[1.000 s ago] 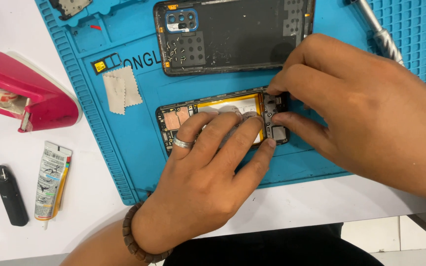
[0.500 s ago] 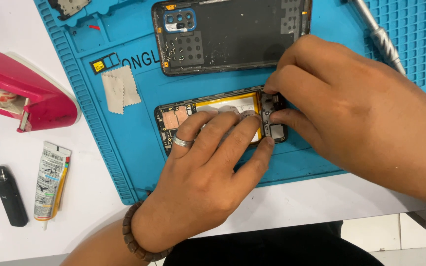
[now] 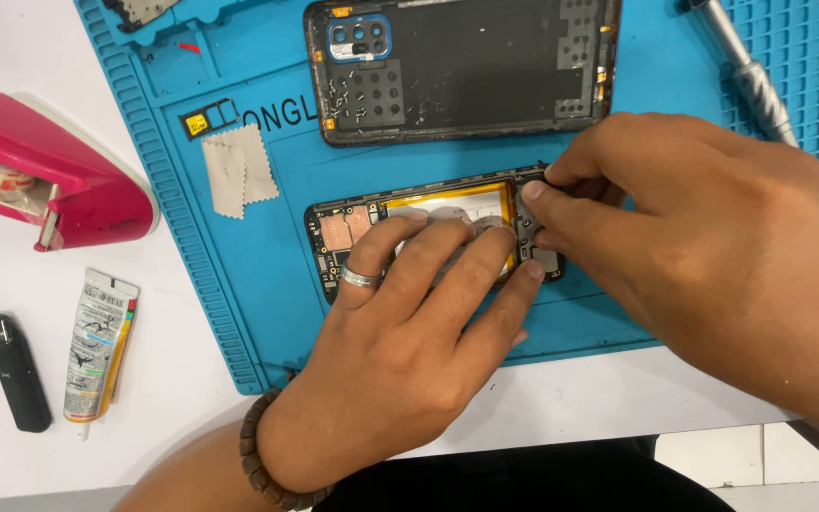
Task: Securing the internal motherboard of a mobile phone into its chassis using a manual screwdriver.
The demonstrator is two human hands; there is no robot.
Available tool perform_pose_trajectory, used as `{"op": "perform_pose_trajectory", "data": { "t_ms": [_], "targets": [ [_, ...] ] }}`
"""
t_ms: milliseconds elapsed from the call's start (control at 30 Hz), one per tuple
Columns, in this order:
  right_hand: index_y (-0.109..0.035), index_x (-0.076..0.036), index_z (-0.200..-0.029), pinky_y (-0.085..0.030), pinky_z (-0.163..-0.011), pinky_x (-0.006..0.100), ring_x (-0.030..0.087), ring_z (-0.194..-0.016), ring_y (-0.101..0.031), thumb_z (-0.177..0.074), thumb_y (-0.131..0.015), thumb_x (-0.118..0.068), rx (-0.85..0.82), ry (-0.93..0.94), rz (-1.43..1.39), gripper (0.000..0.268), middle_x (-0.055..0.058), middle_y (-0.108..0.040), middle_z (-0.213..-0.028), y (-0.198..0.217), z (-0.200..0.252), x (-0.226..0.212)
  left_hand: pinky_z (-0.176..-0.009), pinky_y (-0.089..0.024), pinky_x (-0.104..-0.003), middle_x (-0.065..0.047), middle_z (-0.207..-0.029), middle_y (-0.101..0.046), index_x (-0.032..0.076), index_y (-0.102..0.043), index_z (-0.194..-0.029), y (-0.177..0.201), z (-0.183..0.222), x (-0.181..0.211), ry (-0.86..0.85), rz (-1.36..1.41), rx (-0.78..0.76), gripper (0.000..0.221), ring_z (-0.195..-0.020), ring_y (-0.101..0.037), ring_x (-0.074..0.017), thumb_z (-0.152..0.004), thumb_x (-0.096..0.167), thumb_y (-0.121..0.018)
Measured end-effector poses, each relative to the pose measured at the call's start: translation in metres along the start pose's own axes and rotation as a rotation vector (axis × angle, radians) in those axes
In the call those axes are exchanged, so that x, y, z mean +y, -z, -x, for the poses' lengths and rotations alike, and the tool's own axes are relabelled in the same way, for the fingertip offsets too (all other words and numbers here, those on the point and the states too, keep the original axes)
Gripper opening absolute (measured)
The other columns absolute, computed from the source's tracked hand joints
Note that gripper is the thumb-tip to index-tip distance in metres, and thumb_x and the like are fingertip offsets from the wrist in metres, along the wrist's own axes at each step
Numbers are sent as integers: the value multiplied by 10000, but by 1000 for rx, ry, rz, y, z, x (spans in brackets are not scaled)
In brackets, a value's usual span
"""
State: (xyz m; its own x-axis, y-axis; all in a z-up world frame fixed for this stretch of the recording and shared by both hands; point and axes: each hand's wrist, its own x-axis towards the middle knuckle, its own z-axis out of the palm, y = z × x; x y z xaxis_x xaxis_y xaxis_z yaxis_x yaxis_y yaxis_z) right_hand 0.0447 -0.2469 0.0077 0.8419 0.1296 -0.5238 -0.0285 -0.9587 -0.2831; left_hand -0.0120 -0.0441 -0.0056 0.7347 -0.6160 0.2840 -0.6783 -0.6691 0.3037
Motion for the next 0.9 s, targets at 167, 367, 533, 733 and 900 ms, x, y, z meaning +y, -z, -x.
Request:
{"op": "perform_pose_trajectory", "data": {
  "t_ms": [167,367,533,733,900],
  "targets": [
    [-620,-41,-1216,-525,-499,481,338,-979,-644,-1050,-629,-183,327,736,404,218,117,-601,-1117,-8,6,21,-1011,-474,-511,-182,-1235,-625,42,-706,-1183,2,-1,-3,-28,4,-4,249,-1120,-591,-339,-1104,232,-566],
    [-604,-69,-990,-494,-467,446,300,-737,-577,-1006,-619,-95,333,815,185,34,98,-527,-931,-2,4,17,-1007,-457,-522,-181,-1273,-617,20,-694,-1224,0,0,4,-16,-53,-54,367,-1146,-580,-341,-1021,326,-703],
    [-635,-56,-1013,-516,-585,457,320,-760,-571,-952,-607,-63,453,857,248,67,105,-530,-923,-13,-1,17,-946,-453,-509,-160,-1319,-597,48,-679,-1265,-2,3,6,-17,-104,-63,449,-1183,-559,-340,-987,402,-691],
    [-733,-135,-1136,-515,-616,461,312,-865,-680,-1046,-705,-214,559,719,245,123,50,-676,-996,23,-13,48,-1000,-458,-480,-98,-1381,-600,51,-676,-1257,0,5,9,-41,-174,-44,577,-1248,-522,-302,-891,477,-809],
    [-658,-301,-1413,-578,-589,301,125,-844,-788,-1043,-610,-663,647,262,860,520,-150,-755,-1011,14,-48,93,-1107,-418,-532,-150,-1386,-578,4,-644,-1269,-3,10,8,-50,-157,-13,661,-1249,-526,-322,-881,515,-801]
  ]
}}
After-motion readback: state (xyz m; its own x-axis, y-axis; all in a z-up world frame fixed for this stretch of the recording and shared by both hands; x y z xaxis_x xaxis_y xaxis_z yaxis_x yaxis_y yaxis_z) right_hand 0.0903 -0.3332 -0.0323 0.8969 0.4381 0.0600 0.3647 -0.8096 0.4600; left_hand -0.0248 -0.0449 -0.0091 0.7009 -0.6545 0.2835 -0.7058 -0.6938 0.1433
